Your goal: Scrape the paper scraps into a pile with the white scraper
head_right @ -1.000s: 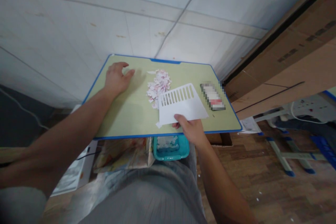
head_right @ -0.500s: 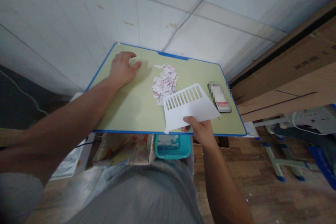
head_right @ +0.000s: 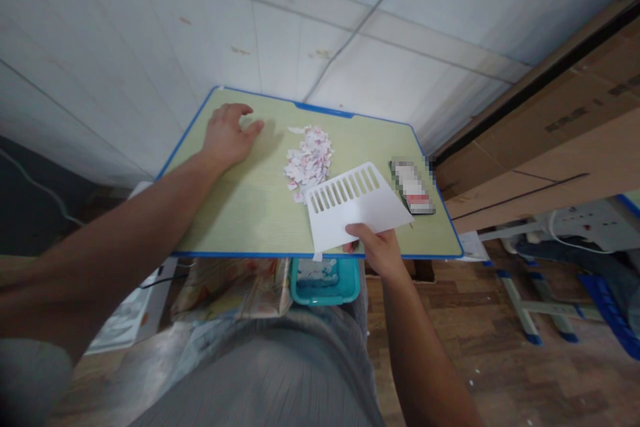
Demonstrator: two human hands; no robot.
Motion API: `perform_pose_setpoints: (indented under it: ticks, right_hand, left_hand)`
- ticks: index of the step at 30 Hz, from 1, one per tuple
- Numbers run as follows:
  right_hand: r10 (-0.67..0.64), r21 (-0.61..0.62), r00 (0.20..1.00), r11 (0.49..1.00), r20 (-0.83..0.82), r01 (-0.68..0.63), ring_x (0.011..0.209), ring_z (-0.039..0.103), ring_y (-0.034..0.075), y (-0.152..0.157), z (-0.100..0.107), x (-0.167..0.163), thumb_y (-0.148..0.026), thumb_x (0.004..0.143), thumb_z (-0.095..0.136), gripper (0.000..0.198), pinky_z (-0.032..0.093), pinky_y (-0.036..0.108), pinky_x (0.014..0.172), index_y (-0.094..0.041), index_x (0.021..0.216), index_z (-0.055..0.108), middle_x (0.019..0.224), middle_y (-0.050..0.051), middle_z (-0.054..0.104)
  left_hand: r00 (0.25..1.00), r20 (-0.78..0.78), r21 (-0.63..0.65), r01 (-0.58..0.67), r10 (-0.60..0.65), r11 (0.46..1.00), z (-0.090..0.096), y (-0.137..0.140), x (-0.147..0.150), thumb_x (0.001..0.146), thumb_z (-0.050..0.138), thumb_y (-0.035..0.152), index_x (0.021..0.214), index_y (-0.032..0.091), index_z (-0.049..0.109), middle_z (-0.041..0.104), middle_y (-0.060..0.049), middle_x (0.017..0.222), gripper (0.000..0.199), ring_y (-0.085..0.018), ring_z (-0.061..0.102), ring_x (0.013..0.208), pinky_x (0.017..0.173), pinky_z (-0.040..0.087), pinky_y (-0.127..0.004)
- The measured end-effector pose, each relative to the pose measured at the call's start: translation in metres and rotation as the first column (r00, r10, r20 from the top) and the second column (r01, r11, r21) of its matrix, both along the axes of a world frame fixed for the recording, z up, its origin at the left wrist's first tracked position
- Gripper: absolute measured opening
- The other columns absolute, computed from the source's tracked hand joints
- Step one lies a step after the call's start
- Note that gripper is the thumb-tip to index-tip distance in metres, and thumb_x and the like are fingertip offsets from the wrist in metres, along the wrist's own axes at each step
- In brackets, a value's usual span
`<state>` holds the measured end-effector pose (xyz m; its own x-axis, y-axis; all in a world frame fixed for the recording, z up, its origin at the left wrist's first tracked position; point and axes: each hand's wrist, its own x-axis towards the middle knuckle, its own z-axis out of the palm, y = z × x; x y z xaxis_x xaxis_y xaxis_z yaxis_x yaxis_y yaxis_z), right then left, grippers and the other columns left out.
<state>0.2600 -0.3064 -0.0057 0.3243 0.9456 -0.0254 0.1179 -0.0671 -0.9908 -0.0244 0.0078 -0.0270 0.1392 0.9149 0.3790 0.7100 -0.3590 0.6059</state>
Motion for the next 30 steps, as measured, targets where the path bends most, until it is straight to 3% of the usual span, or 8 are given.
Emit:
perform_pose_setpoints:
  ticks: [5, 11, 18, 30]
  right_hand:
    - [-0.018, 0.028, 0.998, 0.999, -0.052, 0.019, 0.046, 0.063, 0.022, 0.0, -0.008, 0.006, -0.036, 0.081, 0.091, 0.019, 0.057, 0.037, 0.051, -0.028, 0.071, 0.076, 0.055, -0.001, 0.07]
    - [-0.193, 0.1, 0.98, 0.977, 0.041, 0.188, 0.056, 0.074, 0.026, 0.018, -0.015, -0.002, -0.048, 0.09, 0.093, 0.028, 0.064, 0.04, 0.058, -0.027, 0.08, 0.078, 0.068, 0.005, 0.081]
    - [-0.187, 0.135, 0.974, 0.976, 0.132, 0.169, 0.059, 0.076, 0.024, 0.047, -0.013, -0.018, -0.059, 0.091, 0.093, 0.038, 0.069, 0.042, 0.07, -0.026, 0.079, 0.08, 0.073, 0.007, 0.086]
    - [-0.161, 0.157, 0.969, 0.979, 0.188, 0.132, 0.064, 0.076, 0.027, 0.016, -0.019, -0.003, -0.043, 0.099, 0.086, 0.038, 0.07, 0.044, 0.08, -0.029, 0.065, 0.078, 0.066, 0.003, 0.079]
  left_hand:
    - [1.0, 0.012, 0.005, 0.001, -0.001, 1.0, 0.0, -0.002, 0.0, 0.11, 0.073, 0.047, 0.145, 0.031, 0.075, 0.077, -0.018, 0.159, 0.039, -0.047, 0.064, 0.162, 0.145, 0.045, -0.069]
    - [1.0, 0.017, 0.033, -0.008, 0.008, 0.999, -0.006, -0.001, 0.001, 0.111, 0.072, 0.048, 0.143, 0.031, 0.075, 0.078, -0.017, 0.159, 0.036, -0.047, 0.065, 0.161, 0.145, 0.046, -0.07]
    - [1.0, -0.006, 0.035, -0.013, 0.013, 0.999, -0.006, 0.001, 0.0, 0.112, 0.072, 0.048, 0.146, 0.031, 0.076, 0.079, -0.016, 0.158, 0.038, -0.046, 0.068, 0.159, 0.144, 0.049, -0.068]
    - [1.0, 0.005, 0.017, -0.008, 0.008, 1.0, -0.003, -0.001, 0.0, 0.111, 0.073, 0.048, 0.143, 0.031, 0.075, 0.079, -0.017, 0.16, 0.036, -0.046, 0.066, 0.161, 0.145, 0.047, -0.069]
